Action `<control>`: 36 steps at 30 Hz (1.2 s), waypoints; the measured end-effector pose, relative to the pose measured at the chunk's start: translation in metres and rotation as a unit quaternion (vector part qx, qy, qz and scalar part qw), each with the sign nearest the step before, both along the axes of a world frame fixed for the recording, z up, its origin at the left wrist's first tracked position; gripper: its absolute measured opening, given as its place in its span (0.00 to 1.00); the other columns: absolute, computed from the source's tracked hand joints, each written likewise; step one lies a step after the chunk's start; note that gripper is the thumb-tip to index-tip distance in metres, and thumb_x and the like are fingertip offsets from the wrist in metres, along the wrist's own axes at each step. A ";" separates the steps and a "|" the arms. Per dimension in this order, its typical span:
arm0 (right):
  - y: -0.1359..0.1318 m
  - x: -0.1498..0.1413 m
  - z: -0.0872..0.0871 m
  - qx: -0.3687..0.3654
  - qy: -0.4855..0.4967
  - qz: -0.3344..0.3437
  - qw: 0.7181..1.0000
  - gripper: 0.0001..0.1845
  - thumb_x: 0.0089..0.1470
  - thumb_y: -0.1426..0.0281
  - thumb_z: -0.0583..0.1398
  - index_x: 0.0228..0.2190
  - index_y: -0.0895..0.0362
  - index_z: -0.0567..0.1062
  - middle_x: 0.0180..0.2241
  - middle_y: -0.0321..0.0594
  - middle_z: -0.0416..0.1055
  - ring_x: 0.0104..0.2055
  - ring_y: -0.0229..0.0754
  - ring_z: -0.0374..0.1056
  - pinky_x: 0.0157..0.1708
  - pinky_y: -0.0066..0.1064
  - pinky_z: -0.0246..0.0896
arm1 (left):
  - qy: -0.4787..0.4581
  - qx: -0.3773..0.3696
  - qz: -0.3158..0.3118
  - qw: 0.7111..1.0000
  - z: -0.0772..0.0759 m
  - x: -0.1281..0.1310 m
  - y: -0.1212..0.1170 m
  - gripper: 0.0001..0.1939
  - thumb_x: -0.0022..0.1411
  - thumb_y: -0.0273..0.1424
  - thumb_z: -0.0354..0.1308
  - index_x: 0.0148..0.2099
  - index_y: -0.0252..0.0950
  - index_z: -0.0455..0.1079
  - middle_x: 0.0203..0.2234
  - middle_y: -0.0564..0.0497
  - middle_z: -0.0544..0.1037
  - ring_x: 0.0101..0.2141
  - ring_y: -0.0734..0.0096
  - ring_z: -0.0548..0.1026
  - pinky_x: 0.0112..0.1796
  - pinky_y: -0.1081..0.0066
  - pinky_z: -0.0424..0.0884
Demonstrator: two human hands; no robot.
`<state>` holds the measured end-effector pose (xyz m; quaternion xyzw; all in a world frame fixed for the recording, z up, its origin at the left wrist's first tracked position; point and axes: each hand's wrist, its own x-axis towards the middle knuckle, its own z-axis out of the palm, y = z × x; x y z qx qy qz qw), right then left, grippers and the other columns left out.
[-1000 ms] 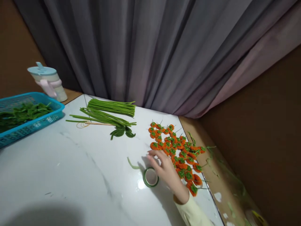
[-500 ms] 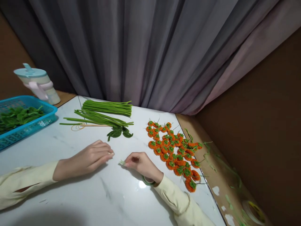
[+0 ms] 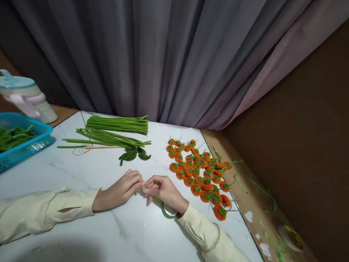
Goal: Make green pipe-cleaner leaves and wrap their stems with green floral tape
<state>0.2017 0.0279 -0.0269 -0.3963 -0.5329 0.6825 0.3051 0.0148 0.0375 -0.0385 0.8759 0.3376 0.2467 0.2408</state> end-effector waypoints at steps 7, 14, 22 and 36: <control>0.003 -0.002 -0.001 -0.011 -0.002 -0.003 1.000 0.18 0.40 0.60 0.68 0.27 0.62 0.73 0.14 0.31 0.66 0.16 0.34 0.63 0.21 0.26 0.58 | 0.055 0.256 -0.027 0.965 -0.001 -0.008 0.006 0.17 0.68 0.24 0.39 0.30 0.32 0.64 0.24 0.49 0.71 0.32 0.65 0.65 0.34 0.65 0.55; 0.005 0.000 -0.006 -0.009 -0.007 -0.003 1.000 0.15 0.41 0.62 0.68 0.24 0.62 0.74 0.13 0.32 0.65 0.15 0.33 0.62 0.19 0.26 0.57 | 0.117 0.311 -0.066 0.941 0.008 -0.014 0.016 0.18 0.68 0.26 0.39 0.29 0.33 0.66 0.22 0.48 0.71 0.31 0.65 0.66 0.34 0.65 0.55; 0.008 0.004 -0.011 -0.045 0.026 0.006 0.999 0.16 0.42 0.63 0.68 0.26 0.64 0.76 0.14 0.35 0.68 0.17 0.36 0.65 0.21 0.27 0.59 | 0.198 0.185 0.061 0.961 0.040 -0.050 0.084 0.20 0.70 0.36 0.38 0.39 0.33 0.70 0.35 0.48 0.76 0.37 0.66 0.69 0.39 0.67 0.58; 0.011 0.008 -0.002 -0.062 0.047 -0.010 0.997 0.15 0.41 0.64 0.68 0.26 0.63 0.76 0.15 0.36 0.69 0.18 0.35 0.66 0.23 0.27 0.59 | 0.107 0.128 -0.001 0.986 0.042 -0.025 0.078 0.11 0.67 0.32 0.47 0.43 0.33 0.68 0.35 0.48 0.75 0.37 0.67 0.71 0.41 0.68 0.61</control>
